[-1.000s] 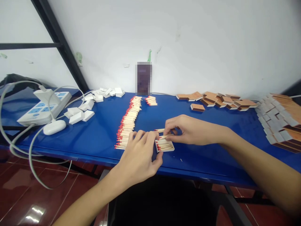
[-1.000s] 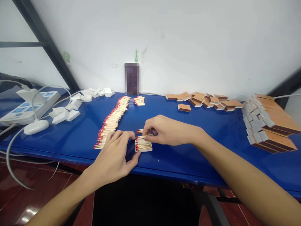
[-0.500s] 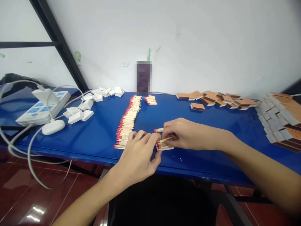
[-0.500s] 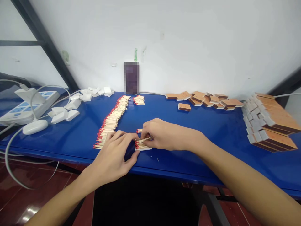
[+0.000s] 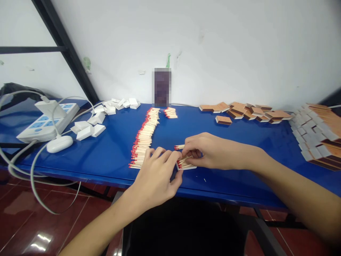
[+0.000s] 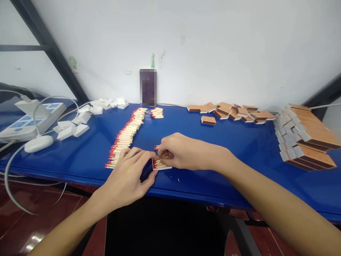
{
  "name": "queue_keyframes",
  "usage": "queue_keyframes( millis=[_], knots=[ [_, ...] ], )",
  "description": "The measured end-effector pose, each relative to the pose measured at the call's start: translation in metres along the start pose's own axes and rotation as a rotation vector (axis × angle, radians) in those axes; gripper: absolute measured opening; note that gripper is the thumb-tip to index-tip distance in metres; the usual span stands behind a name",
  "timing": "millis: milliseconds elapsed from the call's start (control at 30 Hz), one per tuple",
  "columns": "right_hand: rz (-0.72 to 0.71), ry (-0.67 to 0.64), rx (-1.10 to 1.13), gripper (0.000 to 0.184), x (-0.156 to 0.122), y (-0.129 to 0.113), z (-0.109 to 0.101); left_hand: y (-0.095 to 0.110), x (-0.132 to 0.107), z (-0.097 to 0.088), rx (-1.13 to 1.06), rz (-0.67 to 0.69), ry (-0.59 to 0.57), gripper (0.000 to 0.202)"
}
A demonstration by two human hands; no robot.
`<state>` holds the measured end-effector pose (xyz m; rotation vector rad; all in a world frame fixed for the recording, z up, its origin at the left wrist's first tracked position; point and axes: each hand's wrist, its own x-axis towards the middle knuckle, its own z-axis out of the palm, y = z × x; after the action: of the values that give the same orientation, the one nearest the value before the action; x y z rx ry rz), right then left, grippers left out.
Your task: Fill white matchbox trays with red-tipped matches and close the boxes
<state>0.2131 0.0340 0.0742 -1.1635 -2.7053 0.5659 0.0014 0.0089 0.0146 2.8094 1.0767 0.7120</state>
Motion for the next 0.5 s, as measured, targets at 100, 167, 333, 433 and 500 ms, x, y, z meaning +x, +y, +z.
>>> queue_keyframes(
  millis=[100,167,333,433,500],
  knots=[
    [-0.014,0.003,-0.017,0.017,0.0011,0.0001,0.0008,-0.0005,0.0003,0.0003,-0.007,0.002,0.01,0.018],
    [-0.024,0.008,-0.042,0.018,0.0015,0.0011,0.0015,-0.0008,0.0009,0.0004,-0.011,-0.001,0.023,0.021],
    [-0.037,0.02,-0.058,0.018,0.0009,0.0019,0.0014,-0.0004,0.0009,0.0006,-0.019,-0.008,0.047,0.024],
    [-0.036,0.005,-0.048,0.018,0.0009,0.0004,0.0013,-0.0007,0.0002,0.0015,-0.03,-0.016,0.06,0.022],
    [-0.027,0.002,-0.049,0.018,0.0012,-0.0002,0.0018,-0.0012,0.0002,0.0022,-0.042,-0.018,0.071,0.019]
  ],
)
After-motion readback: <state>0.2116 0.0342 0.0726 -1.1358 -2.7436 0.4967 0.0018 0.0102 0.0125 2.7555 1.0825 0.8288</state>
